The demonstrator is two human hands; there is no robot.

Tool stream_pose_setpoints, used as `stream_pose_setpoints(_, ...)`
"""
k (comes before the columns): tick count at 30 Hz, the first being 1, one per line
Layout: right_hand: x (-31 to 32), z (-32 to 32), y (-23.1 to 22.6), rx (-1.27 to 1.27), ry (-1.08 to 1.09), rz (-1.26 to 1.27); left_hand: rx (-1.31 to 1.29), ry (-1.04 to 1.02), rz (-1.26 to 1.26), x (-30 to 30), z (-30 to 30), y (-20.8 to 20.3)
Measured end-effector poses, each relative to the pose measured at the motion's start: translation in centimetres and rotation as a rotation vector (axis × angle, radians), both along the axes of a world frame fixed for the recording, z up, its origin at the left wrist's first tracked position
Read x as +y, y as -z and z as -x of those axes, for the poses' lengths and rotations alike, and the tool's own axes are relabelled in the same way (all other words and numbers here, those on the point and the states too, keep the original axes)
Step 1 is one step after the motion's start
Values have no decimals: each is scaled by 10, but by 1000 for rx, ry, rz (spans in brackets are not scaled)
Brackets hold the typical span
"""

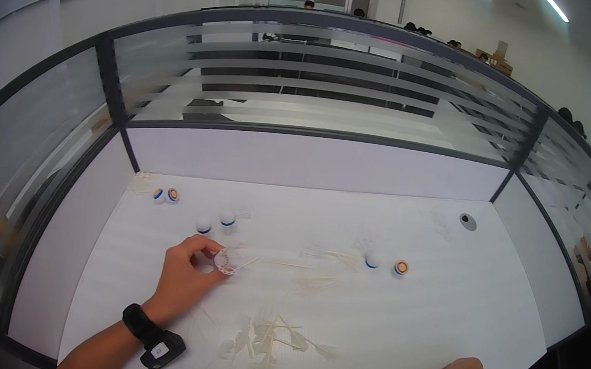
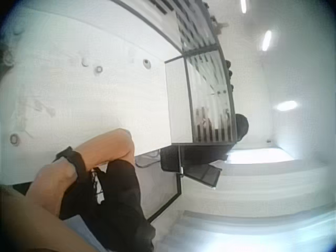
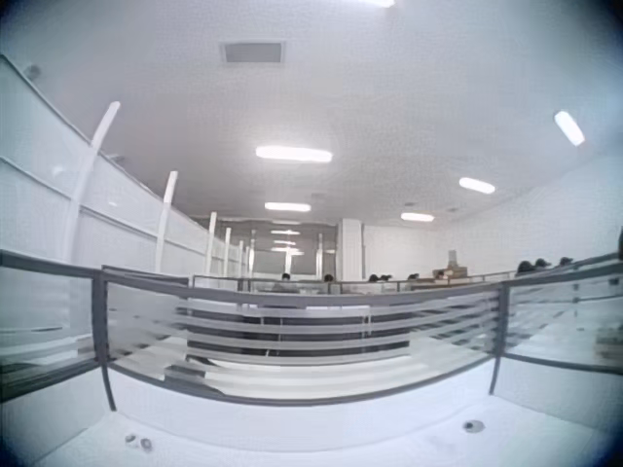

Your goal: The person inserts feathers individually into the holes of a shuttlecock base to assemble the final product on a white desk.

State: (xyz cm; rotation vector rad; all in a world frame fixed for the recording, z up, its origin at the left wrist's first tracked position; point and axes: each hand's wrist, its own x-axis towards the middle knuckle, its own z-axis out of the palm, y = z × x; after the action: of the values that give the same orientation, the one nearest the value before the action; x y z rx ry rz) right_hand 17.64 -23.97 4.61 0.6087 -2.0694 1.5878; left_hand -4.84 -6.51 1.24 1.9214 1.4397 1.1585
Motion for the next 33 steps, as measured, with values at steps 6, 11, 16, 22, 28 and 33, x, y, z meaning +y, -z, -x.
stream_pose_setpoints(6,12,-2,-25,120,150,-475,-59,-34,76,-11,-2,-8)
stream_pose_setpoints(11,45,5,-60,225,362,-1020,-5,-29,7,-9,-8,-14)
stream_pose_setpoints(16,107,10,-36,199,901,-681,-54,-37,47,5,-3,1)
stream_pose_setpoints(22,160,-2,-8,57,1257,-370,-104,-6,-8,1,2,-5)
stream_pose_setpoints(28,186,-16,23,-135,1312,-337,-23,-43,2,-2,6,-4)
stream_pose_setpoints(33,189,-20,34,-308,1325,-316,1,-23,42,-5,5,-8)
